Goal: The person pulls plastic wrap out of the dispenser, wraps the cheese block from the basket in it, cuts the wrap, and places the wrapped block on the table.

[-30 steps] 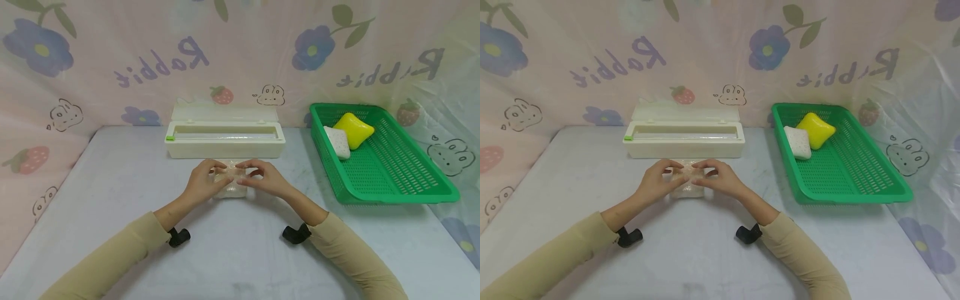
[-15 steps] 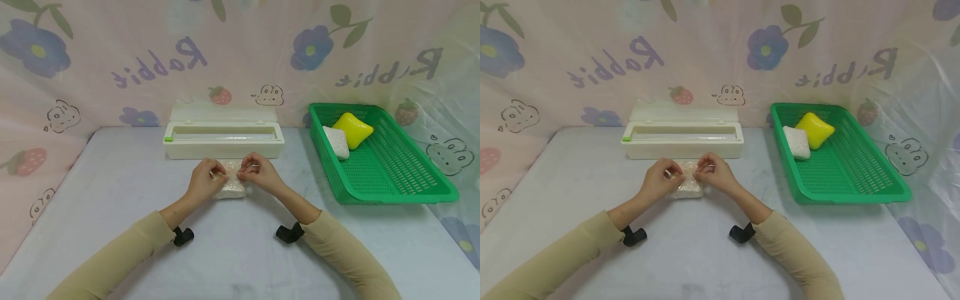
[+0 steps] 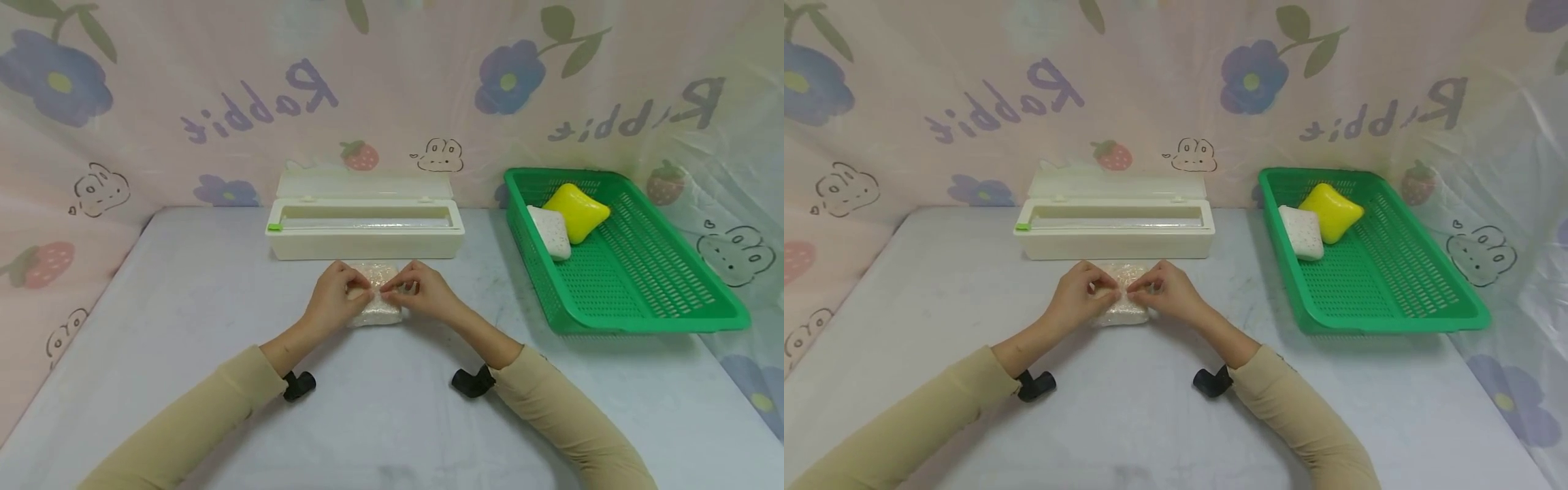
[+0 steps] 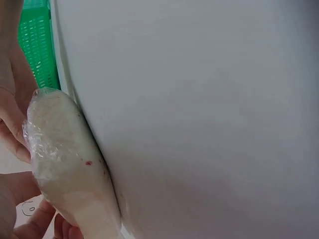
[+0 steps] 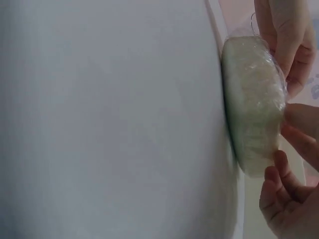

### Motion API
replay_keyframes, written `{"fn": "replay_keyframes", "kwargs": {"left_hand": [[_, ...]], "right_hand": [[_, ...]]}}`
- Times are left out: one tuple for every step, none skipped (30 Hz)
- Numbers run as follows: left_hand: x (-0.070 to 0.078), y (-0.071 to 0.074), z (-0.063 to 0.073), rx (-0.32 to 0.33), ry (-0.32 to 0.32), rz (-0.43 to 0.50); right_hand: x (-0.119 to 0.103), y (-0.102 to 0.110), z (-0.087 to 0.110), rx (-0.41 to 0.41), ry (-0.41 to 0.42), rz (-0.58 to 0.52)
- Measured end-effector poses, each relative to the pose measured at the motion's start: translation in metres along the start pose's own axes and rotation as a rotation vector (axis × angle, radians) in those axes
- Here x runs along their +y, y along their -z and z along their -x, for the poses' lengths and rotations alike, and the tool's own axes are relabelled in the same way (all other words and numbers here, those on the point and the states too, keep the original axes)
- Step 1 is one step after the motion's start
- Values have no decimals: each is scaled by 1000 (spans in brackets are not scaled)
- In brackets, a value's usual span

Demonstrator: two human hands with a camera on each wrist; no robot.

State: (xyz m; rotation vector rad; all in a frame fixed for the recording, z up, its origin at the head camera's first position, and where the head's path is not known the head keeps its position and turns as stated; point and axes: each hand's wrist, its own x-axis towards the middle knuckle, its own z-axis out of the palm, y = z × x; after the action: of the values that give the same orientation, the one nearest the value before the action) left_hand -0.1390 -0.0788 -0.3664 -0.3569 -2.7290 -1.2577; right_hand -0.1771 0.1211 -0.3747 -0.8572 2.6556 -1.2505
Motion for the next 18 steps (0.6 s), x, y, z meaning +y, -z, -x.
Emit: {"fn": "replay_keyframes", "kwargs": {"left_hand": [[0, 0, 0, 0, -9, -7], [0, -1, 0, 3, -18, -10], [-1, -1, 0, 6, -25, -6], [-2, -1, 0, 11, -29, 1], [-3, -1, 1, 17, -32, 14], [-4, 0, 1, 27, -37, 28], [-6, 1, 2, 39, -43, 41], [-6, 2, 4, 50, -46, 53], [-7, 3, 5, 60, -51, 64], [-7, 4, 7, 69, -69, 65], [-6, 4, 8, 72, -91, 61], [-5, 5, 9, 68, -121, 50], [-3, 6, 10, 55, -154, 33], [-1, 6, 11, 36, -188, 14], [0, 5, 12, 13, -222, -10], [2, 5, 13, -16, -255, -38], [3, 4, 13, -45, -278, -59], [4, 3, 14, -69, -293, -79]], "right_hand": [[0, 0, 0, -3, -17, -11], [1, 0, 1, -4, -29, -28], [3, 0, 1, -4, -39, -46], [4, 0, 1, -3, -39, -65], [4, 1, 1, 1, -39, -86], [5, 2, 1, 8, -39, -108], [6, 2, 1, 15, -36, -129], [8, 3, 1, 22, -24, -138], [9, 4, 0, 27, -15, -147], [10, 4, -1, 28, -4, -155], [11, 5, -2, 27, 0, -167], [12, 6, -3, 19, 5, -179], [13, 6, -5, 6, 12, -192], [14, 6, -7, -13, 13, -207], [15, 6, -9, -39, 8, -227], [16, 6, -10, -63, 3, -241], [17, 6, -11, -84, -5, -252], [17, 6, -12, -103, -16, -260]]}}
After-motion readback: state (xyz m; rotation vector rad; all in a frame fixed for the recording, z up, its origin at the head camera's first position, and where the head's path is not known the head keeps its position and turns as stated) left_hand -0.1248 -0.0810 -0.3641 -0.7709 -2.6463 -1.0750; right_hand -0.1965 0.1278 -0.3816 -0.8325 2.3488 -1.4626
